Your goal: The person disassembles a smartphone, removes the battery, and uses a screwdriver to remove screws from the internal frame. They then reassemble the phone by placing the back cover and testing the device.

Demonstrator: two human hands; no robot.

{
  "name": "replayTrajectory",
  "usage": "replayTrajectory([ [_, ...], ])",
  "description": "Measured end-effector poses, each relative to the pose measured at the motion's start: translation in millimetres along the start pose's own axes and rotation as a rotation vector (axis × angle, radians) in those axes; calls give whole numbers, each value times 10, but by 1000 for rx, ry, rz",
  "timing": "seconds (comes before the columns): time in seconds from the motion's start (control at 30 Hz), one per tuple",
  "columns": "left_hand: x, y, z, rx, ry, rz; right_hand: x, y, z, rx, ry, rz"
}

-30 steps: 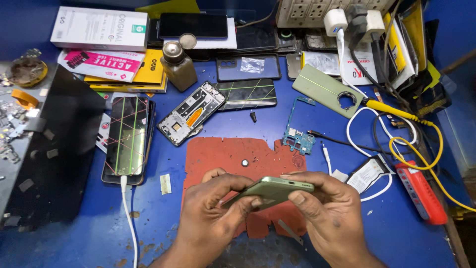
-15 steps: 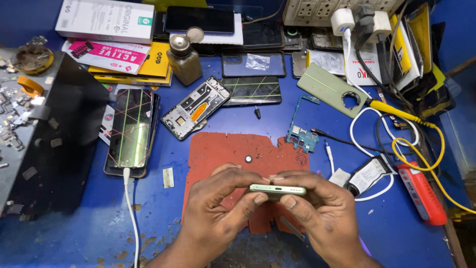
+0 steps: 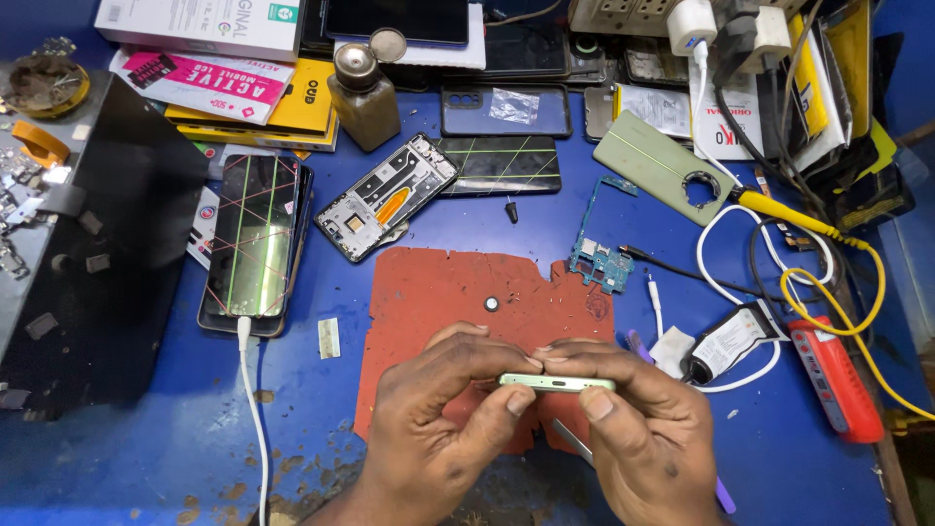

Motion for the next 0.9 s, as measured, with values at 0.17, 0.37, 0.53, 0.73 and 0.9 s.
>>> replayTrajectory([
  [0.17,27,4,-2,-2,-25,-53,24,13,-12,5,21,-12],
  [0.37,62,5,6,-1,-67,-27,63,-37,-34,29,110,-6],
  [0.53,117,15,-2,-18,-94,-9,120,-110,-8,113,329,72],
  [0.73,138,-25,-42,-45,-72,-2,134,-162,8,134,406,178],
  [0.9,49,-53,-48,-73,-19,88,148,-158,32,-57,327,-33],
])
Point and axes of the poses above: each hand's wrist, its own y-axis away from the middle knuckle, its own z-axis out of the back of the hand, x = y × z, the point moved 1 cm from there along -y, towards the middle knuckle, and after that the axes turned 9 degrees about -y, right-handed, at the moved point
